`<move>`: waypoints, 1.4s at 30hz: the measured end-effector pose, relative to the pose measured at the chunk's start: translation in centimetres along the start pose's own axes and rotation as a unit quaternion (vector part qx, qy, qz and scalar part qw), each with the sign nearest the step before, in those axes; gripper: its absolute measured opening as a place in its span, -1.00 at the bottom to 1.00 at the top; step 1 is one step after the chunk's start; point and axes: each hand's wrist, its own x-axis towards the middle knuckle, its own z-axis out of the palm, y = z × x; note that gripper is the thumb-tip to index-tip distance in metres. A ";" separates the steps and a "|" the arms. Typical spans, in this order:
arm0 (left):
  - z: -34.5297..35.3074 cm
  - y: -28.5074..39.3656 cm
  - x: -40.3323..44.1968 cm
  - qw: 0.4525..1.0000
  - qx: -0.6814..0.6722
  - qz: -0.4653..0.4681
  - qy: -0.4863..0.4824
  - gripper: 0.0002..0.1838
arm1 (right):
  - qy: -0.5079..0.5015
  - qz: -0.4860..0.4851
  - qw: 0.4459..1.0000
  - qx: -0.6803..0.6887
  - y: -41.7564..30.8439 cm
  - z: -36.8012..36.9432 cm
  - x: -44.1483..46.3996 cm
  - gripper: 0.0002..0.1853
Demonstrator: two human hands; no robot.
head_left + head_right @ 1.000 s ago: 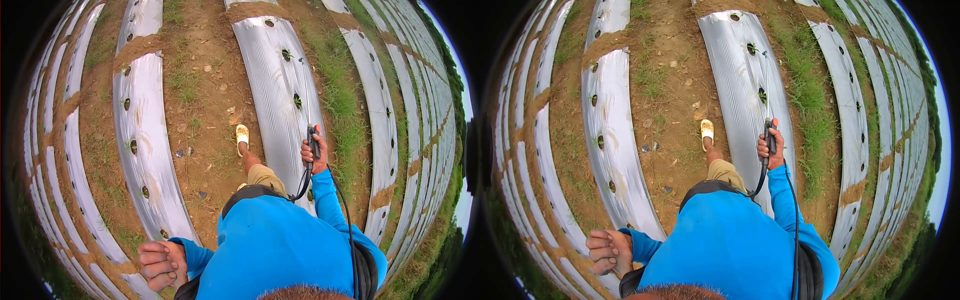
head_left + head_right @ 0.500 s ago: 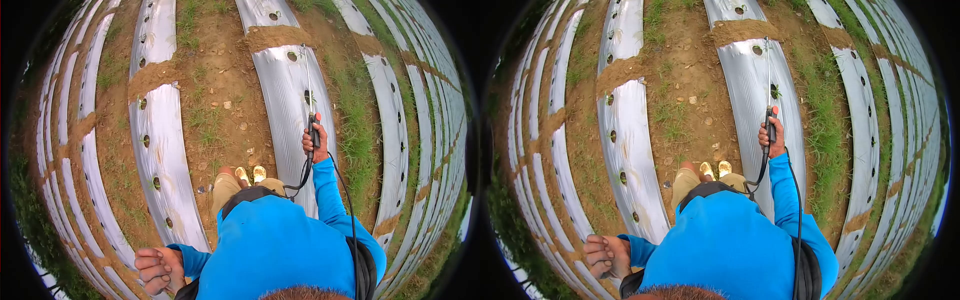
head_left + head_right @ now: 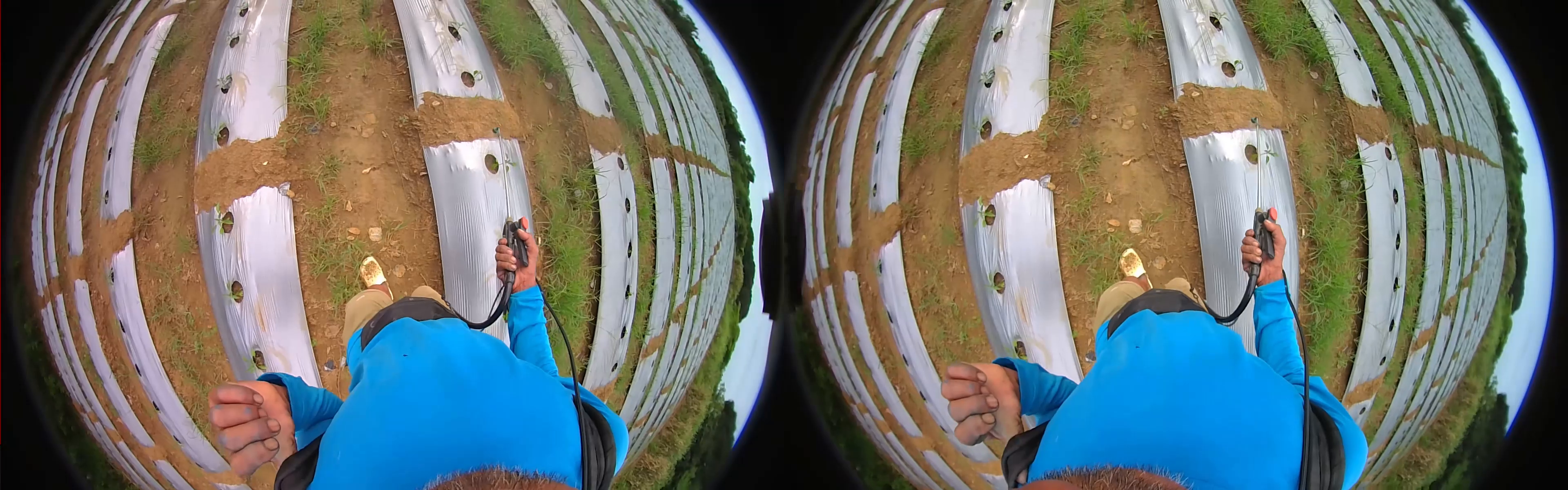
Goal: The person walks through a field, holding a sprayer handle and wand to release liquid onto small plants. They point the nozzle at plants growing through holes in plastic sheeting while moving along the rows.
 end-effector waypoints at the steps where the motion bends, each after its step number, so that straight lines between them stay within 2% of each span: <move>1: 1.0 -1.8 0.7 1.000 -0.006 -0.004 -0.001 -0.72 | -0.014 0.008 1.000 0.014 -0.9 2.0 1.0 -0.55; 4: 3.4 -6.9 2.1 0.998 -0.032 -0.048 -0.028 -0.73 | -0.045 -0.002 0.999 0.028 -3.3 6.9 5.0 -0.55; 7: 6.3 -12.2 2.9 0.996 0.001 -0.083 -0.011 -0.74 | -0.015 -0.020 0.999 0.020 -6.0 10.4 9.7 -0.56; 10: 8.9 -17.9 3.5 0.993 -0.061 -0.097 -0.018 -0.78 | 0.034 -0.054 0.998 -0.016 -8.8 13.3 16.1 -0.59; 12: 10.6 -21.8 3.8 0.991 0.024 -0.114 -0.064 -0.77 | 0.049 -0.056 0.997 -0.034 -10.9 14.9 21.2 -0.60; 13: 12.3 -23.9 3.7 0.992 0.033 -0.108 -0.062 -0.77 | 0.033 -0.054 0.998 -0.028 -12.5 15.8 24.1 -0.59; 15: 16.2 -28.2 4.9 0.995 -0.076 -0.059 -0.032 -0.75 | 0.007 -0.043 0.999 -0.022 -14.3 16.7 29.1 -0.56; 16: 19.2 -31.3 5.5 0.996 -0.078 -0.035 -0.027 -0.75 | -0.021 -0.038 0.999 -0.029 -15.8 17.2 31.9 -0.56; 18: 22.7 -34.3 8.1 0.999 -0.026 -0.026 0.007 -0.73 | -0.042 -0.039 0.998 0.001 -18.3 20.7 36.0 -0.56; 19: 24.2 -36.1 8.8 0.994 -0.108 -0.019 -0.008 -0.74 | -0.043 -0.045 0.998 0.010 -19.5 22.8 37.9 -0.57; 20: 25.9 -38.0 9.2 0.994 -0.112 -0.008 0.000 -0.74 | -0.054 -0.050 0.997 0.003 -21.9 25.5 40.7 -0.57; 23: 28.0 -41.5 11.5 0.998 0.053 -0.034 -0.029 -0.77 | -0.007 -0.046 0.999 0.004 -24.8 30.3 45.2 -0.60; 27: 33.0 -49.4 13.9 0.999 -0.010 -0.046 -0.026 -0.77 | 0.022 -0.065 0.997 -0.040 -28.2 36.5 51.7 -0.61; 29: 34.8 -53.8 14.6 0.989 0.109 -0.049 -0.082 -0.74 | 0.052 -0.063 0.995 -0.053 -28.8 38.8 55.0 -0.61; 32: 38.8 -62.5 14.9 0.985 0.123 -0.064 -0.098 -0.76 | 0.074 -0.060 0.993 -0.071 -30.9 41.5 61.1 -0.61; 33: 40.1 -65.6 15.1 0.986 0.117 -0.072 -0.099 -0.76 | 0.084 -0.043 0.993 -0.066 -31.3 42.6 62.9 -0.61; 35: 43.2 -72.2 15.8 0.997 -0.035 -0.071 -0.027 -0.75 | 0.089 -0.024 0.994 -0.059 -32.9 46.0 66.3 -0.61; 36: 44.4 -75.0 16.7 0.995 -0.040 -0.082 -0.028 -0.75 | 0.099 -0.030 0.993 -0.056 -33.5 47.4 67.4 -0.61; 38: 48.5 -79.8 19.7 0.999 -0.027 -0.006 -0.018 -0.76 | 0.085 -0.005 0.995 -0.048 -36.1 51.1 70.1 -0.60; 40: 51.4 -83.1 21.9 0.999 -0.026 -0.011 -0.030 -0.76 | 0.075 -0.007 0.996 -0.037 -38.6 54.8 71.8 -0.59; 42: 54.1 -86.3 23.8 0.994 -0.086 -0.042 -0.052 -0.76 | 0.002 0.006 1.000 0.008 -41.2 57.9 74.1 -0.57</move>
